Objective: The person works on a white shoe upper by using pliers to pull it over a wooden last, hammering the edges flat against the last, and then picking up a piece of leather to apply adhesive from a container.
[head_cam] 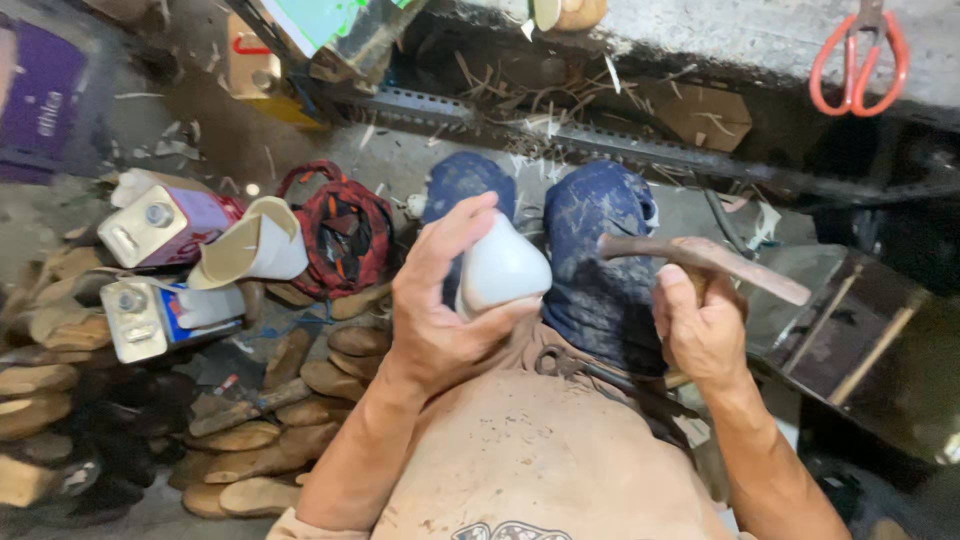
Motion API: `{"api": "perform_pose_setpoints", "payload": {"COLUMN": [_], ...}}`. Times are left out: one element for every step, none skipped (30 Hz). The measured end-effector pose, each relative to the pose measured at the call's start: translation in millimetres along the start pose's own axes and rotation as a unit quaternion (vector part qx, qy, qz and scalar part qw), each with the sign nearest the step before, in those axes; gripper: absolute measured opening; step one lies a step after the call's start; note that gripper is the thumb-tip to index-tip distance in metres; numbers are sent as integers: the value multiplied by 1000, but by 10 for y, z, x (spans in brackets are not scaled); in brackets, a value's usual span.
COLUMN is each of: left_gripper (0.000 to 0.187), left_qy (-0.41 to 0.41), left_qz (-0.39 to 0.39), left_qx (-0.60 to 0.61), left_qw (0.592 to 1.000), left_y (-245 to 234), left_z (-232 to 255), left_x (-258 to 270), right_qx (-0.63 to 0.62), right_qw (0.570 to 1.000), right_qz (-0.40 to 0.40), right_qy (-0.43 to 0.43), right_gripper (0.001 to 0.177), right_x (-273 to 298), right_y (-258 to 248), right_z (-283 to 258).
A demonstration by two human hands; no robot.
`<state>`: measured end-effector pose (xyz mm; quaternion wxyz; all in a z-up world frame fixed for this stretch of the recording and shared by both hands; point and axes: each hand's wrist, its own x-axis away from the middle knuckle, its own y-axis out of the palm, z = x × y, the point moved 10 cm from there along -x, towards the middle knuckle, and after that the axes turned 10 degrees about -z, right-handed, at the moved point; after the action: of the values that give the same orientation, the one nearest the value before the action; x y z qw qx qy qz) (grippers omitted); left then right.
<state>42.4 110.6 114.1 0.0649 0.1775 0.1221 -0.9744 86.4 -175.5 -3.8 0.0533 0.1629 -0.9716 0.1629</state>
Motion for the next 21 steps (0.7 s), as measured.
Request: {"api": "perform_pose_setpoints", "payload": {"left_gripper": [74, 71, 68, 68, 84, 100, 100, 94, 88, 88, 89, 90, 90, 94, 97, 97, 101, 105, 105, 104, 103], "left_qy": [-1, 13, 27, 32, 7, -17, -12, -13, -16, -22, -25, -21, -20, -21, -21, -15, -18, -25, -23, -22, -21], "left_qz": [1, -41, -81, -84, -144, -205, -210, -188, -166, -173, -174, -170, -171, -170, -169, -169, -171, -173, -174, -167, -160], "left_qx": [12, -108, -227, -215, -282, -351, -343, -324, -306, -300, -299, -302, -301, -303, -305, -305, -299, -294, -295, -299, -303], "left_qw": [1000, 993, 970, 972, 949, 914, 915, 927, 937, 938, 938, 938, 938, 938, 937, 937, 938, 940, 939, 939, 939], "left_y": [192, 494, 820, 971, 1244, 1490, 1500, 1426, 1345, 1382, 1404, 1415, 1430, 1434, 1434, 1429, 1417, 1398, 1423, 1423, 1418], "left_z": [-109, -160, -221, -391, -642, -914, -846, -759, -685, -685, -670, -667, -695, -703, -705, -696, -700, -706, -709, -695, -683], "left_x": [9, -39, -84, -24, 34, 115, 55, 21, -10, 38, 83, 44, 9, 29, 50, 46, 41, 63, 53, 66, 83], "right_qx": [10, 53, 95, 103, 79, 51, 55, 95, 134, 134, 143, 150, 150, 168, 186, 185, 212, 239, 238, 263, 287], "right_qw": [1000, 998, 994, 992, 992, 992, 991, 990, 986, 985, 986, 986, 986, 984, 981, 981, 977, 971, 971, 964, 956], "right_qz": [3, 24, 45, 55, 76, 98, 107, 80, 51, 50, 37, 28, 30, 23, 16, 22, 17, 8, 10, -4, -18], "right_qy": [5, 24, 43, 47, 54, 61, 65, 73, 81, 91, 84, 67, 68, 58, 47, 45, 16, -11, -12, -38, -63], "right_gripper": [21, 23, 37, 37, 33, 29, 29, 34, 39, 39, 44, 50, 50, 47, 44, 44, 40, 36, 36, 32, 29], "right_x": [50, 72, 97, 146, 199, 248, 278, 308, 336, 374, 395, 331, 290, 294, 302, 256, 204, 166, 135, 110, 90], "right_y": [-121, -293, -481, -558, -664, -736, -787, -742, -686, -669, -624, -590, -578, -532, -486, -469, -420, -357, -330, -251, -164], "right_z": [53, 122, 185, 271, 379, 507, 388, 262, 146, -6, -197, -404, -437, -498, -565, -597, -692, -778, -794, -863, -929]}}
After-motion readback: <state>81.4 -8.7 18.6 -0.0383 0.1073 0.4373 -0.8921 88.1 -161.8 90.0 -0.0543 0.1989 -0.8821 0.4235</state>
